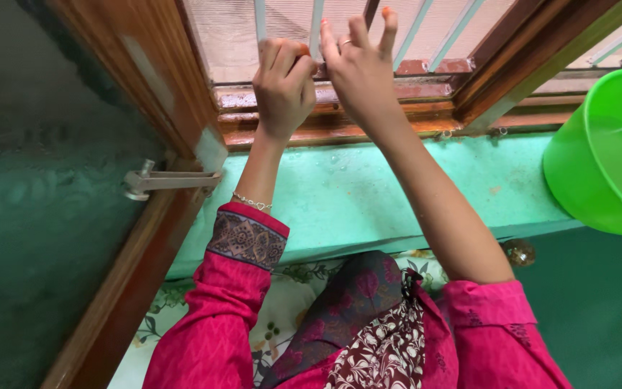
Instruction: The person scrubs the wooden window frame with a dark cloth, repeatedly dipping it into a green basin of water to rinse and re-wet it. They focus on the lower horizontal section of the frame, scrubbing back and forth along the wood and metal bars.
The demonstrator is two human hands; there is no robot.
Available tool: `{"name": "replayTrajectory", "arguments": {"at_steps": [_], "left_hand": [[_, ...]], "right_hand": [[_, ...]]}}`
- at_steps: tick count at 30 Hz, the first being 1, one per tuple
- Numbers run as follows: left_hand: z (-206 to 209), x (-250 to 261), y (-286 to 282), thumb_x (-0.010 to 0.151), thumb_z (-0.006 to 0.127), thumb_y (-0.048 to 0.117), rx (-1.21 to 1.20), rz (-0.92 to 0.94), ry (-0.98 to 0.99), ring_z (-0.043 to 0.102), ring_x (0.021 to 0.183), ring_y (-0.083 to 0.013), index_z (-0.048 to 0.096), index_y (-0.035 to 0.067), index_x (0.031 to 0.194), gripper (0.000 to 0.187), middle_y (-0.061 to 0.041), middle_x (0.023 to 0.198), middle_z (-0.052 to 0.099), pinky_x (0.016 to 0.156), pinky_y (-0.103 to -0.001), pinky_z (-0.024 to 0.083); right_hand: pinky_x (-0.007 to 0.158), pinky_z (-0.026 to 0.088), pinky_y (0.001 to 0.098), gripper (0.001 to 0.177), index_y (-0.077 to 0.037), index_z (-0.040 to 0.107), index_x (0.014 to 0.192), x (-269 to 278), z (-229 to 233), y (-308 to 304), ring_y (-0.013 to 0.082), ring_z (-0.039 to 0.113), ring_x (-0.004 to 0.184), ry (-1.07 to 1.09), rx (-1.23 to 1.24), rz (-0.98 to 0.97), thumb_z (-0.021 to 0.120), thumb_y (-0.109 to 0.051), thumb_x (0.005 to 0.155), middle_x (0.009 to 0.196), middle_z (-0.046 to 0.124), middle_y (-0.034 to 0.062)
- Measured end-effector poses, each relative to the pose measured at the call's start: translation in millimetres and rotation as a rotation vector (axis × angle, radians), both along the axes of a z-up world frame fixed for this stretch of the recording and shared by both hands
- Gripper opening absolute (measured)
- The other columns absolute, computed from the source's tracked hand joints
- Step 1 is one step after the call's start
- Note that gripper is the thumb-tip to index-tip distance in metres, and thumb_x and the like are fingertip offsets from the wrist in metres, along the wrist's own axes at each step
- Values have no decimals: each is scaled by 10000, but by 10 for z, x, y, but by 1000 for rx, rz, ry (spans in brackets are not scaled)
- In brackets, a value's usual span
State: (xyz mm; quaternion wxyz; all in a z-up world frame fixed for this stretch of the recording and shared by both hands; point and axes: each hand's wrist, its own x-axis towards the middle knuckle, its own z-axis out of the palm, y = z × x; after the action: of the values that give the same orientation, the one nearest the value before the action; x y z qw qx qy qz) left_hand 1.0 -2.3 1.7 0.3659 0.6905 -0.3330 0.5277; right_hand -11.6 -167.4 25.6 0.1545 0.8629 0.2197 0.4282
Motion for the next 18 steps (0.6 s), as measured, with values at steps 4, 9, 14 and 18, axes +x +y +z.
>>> {"name": "replayTrajectory", "arguments": {"at_steps": [4, 9, 14, 18], "left_hand": [[2, -16, 13, 810, 671, -39, 4, 25, -3, 588, 963, -277, 615, 33, 811, 91, -55, 951, 612, 781, -402, 537], [19, -6, 9, 823, 677, -36, 1, 0, -7, 599, 972, -267, 608, 26, 815, 93, -56, 959, 620, 779, -399, 539], [23, -3, 19, 836, 686, -23, 10, 17, -10, 593, 969, -271, 596, 29, 804, 109, -66, 952, 607, 778, -405, 537], [13, 5, 21, 832, 686, -26, 15, 22, 1, 597, 965, -278, 615, 25, 821, 88, -70, 956, 616, 759, -402, 529]], "right_hand": [[1086, 187, 628, 114, -72, 682, 970, 72, 3, 6, 254, 526, 1194, 158, 42, -26, 639, -42, 869, 851, 667, 53], [1042, 242, 572, 192, -94, 687, 992, 55, -30, -38, 241, 519, 1141, 125, 115, 115, 626, -13, 829, 878, 662, 23], [985, 288, 523, 216, -109, 692, 1057, -5, -34, 20, 229, 522, 1092, 122, 210, 206, 626, -35, 866, 928, 668, -1], [931, 312, 496, 166, -105, 690, 1026, -127, -39, 93, 238, 528, 1062, 112, 236, 162, 643, -55, 875, 921, 651, 4]]}}
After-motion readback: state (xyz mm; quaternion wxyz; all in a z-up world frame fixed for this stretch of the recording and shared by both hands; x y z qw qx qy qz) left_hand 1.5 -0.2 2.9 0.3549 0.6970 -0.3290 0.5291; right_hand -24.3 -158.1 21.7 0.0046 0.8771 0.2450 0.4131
